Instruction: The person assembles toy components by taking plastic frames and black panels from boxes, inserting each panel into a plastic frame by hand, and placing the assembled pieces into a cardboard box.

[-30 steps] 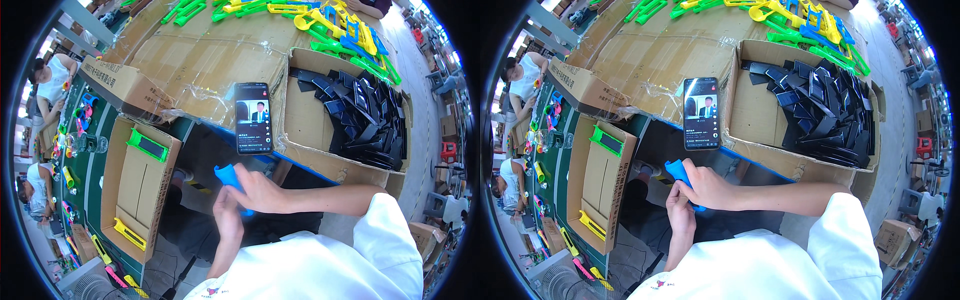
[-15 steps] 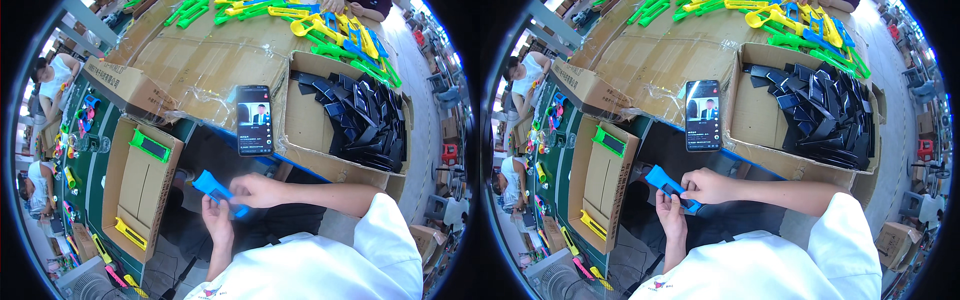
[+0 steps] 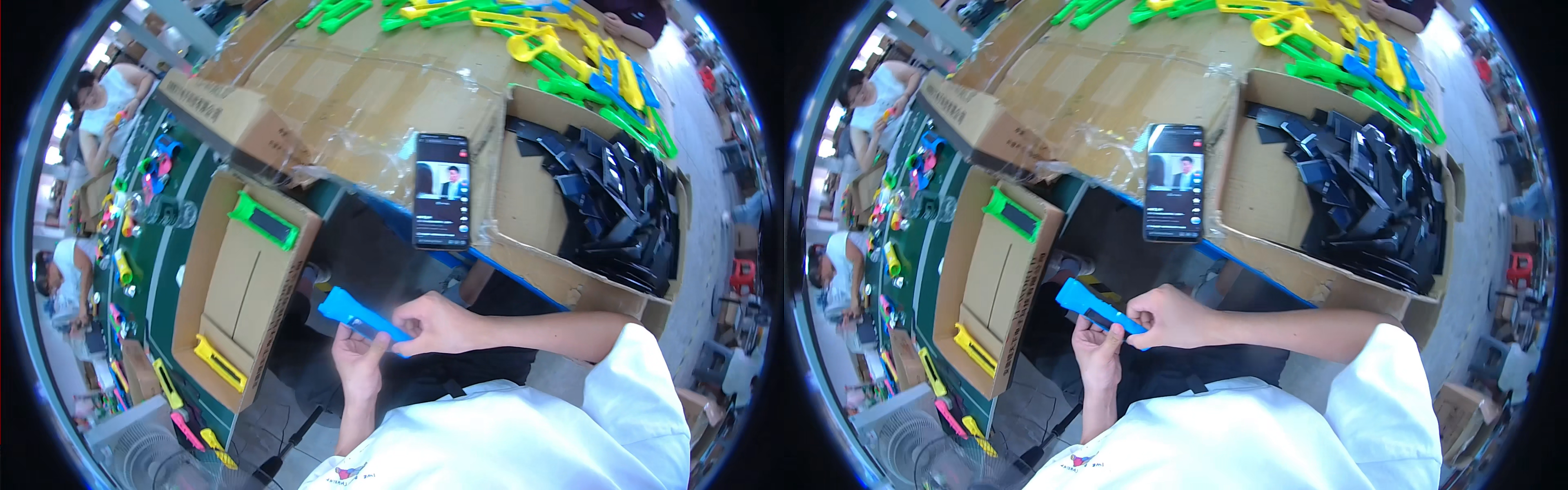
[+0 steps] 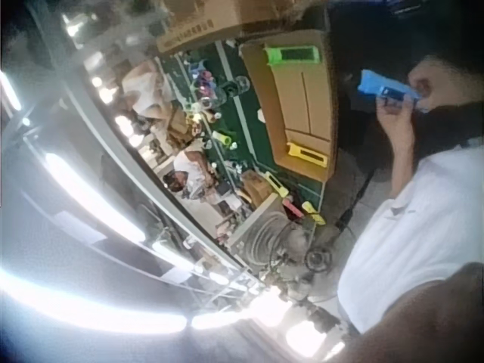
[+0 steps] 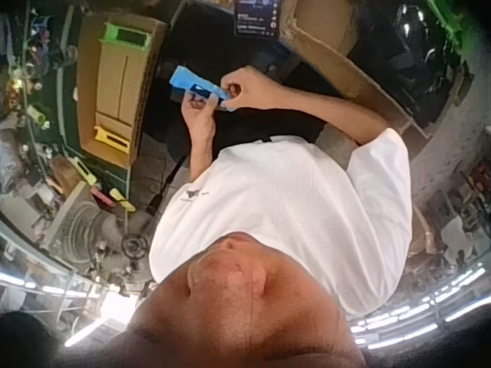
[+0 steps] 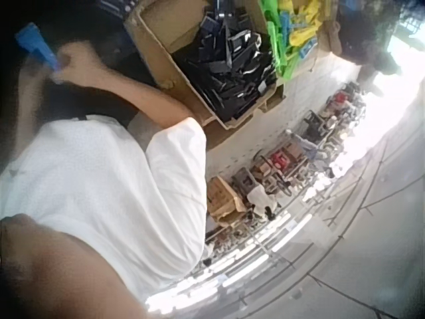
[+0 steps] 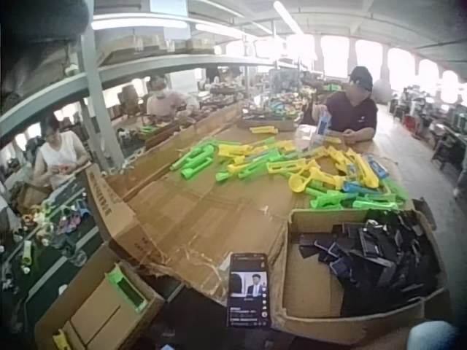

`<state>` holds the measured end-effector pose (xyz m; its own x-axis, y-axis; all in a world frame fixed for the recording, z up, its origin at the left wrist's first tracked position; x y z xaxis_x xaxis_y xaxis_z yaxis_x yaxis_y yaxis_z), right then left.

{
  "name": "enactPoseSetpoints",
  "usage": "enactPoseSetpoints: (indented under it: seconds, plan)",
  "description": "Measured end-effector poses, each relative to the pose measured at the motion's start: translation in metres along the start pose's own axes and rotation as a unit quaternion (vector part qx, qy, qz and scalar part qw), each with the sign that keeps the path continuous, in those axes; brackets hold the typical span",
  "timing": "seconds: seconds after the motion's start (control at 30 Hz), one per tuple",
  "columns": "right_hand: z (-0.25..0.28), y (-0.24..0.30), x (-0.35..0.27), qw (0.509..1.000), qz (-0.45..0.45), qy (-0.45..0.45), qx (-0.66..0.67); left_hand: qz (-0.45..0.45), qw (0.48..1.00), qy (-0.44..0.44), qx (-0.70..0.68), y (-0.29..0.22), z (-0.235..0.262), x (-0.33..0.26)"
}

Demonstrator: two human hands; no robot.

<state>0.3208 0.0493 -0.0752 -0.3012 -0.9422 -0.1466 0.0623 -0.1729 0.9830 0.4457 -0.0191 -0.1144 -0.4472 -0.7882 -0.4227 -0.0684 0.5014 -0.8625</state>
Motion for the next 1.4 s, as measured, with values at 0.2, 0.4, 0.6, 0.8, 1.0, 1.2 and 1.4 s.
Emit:
enactPoseSetpoints:
  seconds: [0.2,0.4,0.6,0.8,1.0,1.2,1.4]
  plan:
    - [-0.006,0.003,-0.01,0.997,-0.053,0.048,0.008,-0.005,0.999,0.028,0.036,-0.026,-0.008,-0.016]
    - [-0.003,0.03,-0.009,0.999,0.035,0.006,-0.034,-0.259,0.876,-0.249,0.323,-0.186,0.07,-0.056]
    - [-0.009,0.021,-0.013,0.992,0.074,0.05,-0.086,-0.328,0.703,-0.356,0.52,-0.257,0.16,0.007]
    - [-0.051,0.044,-0.075,0.919,0.051,0.389,0.043,-0.223,0.614,-0.296,0.697,-0.203,0.205,0.067]
    - [-0.071,0.07,-0.133,0.819,0.026,0.54,0.191,-0.157,0.663,-0.316,0.661,-0.197,0.193,0.069]
    - [-0.061,0.049,-0.141,0.786,-0.015,0.597,0.158,-0.264,0.536,-0.295,0.746,-0.204,0.186,0.057]
    - [-0.058,0.059,-0.143,0.762,-0.012,0.611,0.216,-0.275,0.603,-0.248,0.707,-0.185,0.233,0.082]
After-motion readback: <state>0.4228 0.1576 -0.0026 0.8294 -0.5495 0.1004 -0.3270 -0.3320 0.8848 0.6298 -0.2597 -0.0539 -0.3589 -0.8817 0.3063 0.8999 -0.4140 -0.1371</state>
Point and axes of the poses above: each hand's wrist, its own x-axis towards the middle knuckle, its own z-axis out of the back of the hand, y = z × x, the point moved 10 cm from there along x, towards the middle knuckle, and after that the axes turned 13 degrees about -y, right-handed, at the moved point
